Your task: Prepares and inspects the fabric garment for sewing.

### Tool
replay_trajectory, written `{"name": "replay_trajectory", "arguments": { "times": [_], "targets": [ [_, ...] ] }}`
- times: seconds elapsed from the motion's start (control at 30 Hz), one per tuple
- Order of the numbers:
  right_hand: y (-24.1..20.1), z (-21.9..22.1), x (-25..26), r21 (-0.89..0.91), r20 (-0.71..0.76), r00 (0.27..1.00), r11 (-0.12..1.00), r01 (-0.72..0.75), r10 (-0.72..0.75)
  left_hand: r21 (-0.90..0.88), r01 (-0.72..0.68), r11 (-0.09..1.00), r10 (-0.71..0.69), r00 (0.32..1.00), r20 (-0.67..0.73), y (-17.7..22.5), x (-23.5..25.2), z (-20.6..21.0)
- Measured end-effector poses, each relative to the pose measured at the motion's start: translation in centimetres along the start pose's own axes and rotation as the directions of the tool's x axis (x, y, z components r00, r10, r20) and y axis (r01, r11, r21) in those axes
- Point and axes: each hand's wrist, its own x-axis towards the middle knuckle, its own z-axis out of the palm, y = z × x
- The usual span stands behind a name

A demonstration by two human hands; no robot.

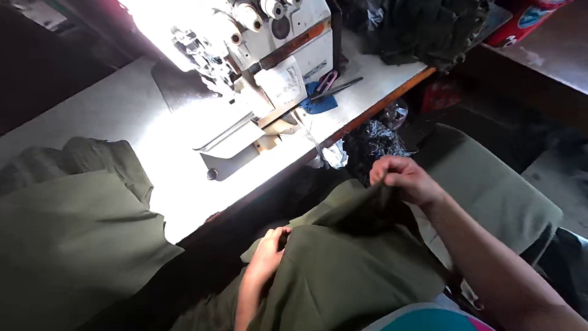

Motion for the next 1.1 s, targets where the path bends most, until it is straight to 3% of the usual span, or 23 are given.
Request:
{"name": "replay_trajectory", "arguments": {
  "times": [0.07,0.13,0.17,0.23,0.3,0.37,0.4,0.5,0.57,0.67,0.73,0.77,0.87,1.0,1.1],
  "targets": [
    [-2.8,0.0,0.3,0.043,0.246,0.951,0.983,0.180,-0.185,-0.078,-0.174,0.982,0.174,0.985,-0.011,-0.6,-1.0,-0.8],
    [-4.0,-0.4,0.3,0.037,0.254,0.940,0.974,0.225,-0.227,-0.148,-0.386,0.911,0.376,0.922,-0.092,-2.4,-1.1,-0.8],
    [-3.9,-0.6,0.2,0.000,0.155,0.969,0.981,0.194,-0.192,-0.207,-0.474,0.856,0.455,0.881,-0.132,-3.3,-1.1,-0.6],
    [-2.5,-0.9,0.1,-0.100,-0.211,0.977,0.995,0.014,-0.035,-0.398,-0.539,0.743,0.496,0.841,-0.214,-4.5,-1.5,-0.6],
    [0.7,-1.3,0.6,-0.164,-0.506,0.842,0.938,-0.304,0.185,-0.568,-0.478,0.671,0.366,0.879,-0.307,-5.0,-2.8,-0.8],
    [5.7,-2.3,0.8,-0.152,-0.585,0.704,0.798,-0.583,0.402,-0.701,-0.403,0.588,0.214,0.913,-0.346,-5.4,-3.5,-1.2],
    [8.4,-2.8,0.6,-0.178,-0.585,0.671,0.735,-0.655,0.456,-0.704,-0.358,0.613,0.147,0.928,-0.344,-6.1,-3.5,-1.4],
    [13.7,-3.5,0.0,-0.293,-0.601,0.640,0.612,-0.734,0.479,-0.511,-0.182,0.840,-0.006,0.939,-0.344,-9.3,-2.4,-1.3],
    [14.6,-3.7,-0.1,-0.313,-0.595,0.615,0.555,-0.771,0.517,-0.465,-0.111,0.878,-0.034,0.956,-0.292,-10.1,-1.9,-0.9],
    [13.2,-3.5,0.0,-0.271,-0.582,0.471,0.388,-0.881,0.663,-0.397,-0.018,0.917,-0.059,0.982,-0.181,-10.4,-1.8,-0.7],
    [12.6,-3.6,0.1,-0.223,-0.549,0.423,0.361,-0.905,0.721,-0.294,0.015,0.956,-0.078,0.976,-0.202,-10.8,-1.4,-1.0],
    [12.3,-3.6,0.1,-0.210,-0.537,0.453,0.408,-0.889,0.712,-0.249,0.023,0.968,-0.083,0.969,-0.234,-10.8,-1.1,-1.1],
    [11.0,-3.0,0.4,-0.266,-0.513,0.633,0.594,-0.759,0.579,-0.186,-0.020,0.982,-0.035,0.958,-0.285,-10.2,-0.4,-1.2],
    [5.5,-1.3,1.7,-0.378,-0.501,0.838,0.817,-0.436,0.216,-0.197,-0.109,0.974,0.064,0.972,-0.225,-10.8,0.7,-0.1],
    [0.3,0.0,2.9,-0.442,-0.371,0.928,0.882,-0.165,-0.012,-0.218,-0.135,0.967,0.093,0.978,-0.189,-11.4,0.8,0.4]
  ]
}}
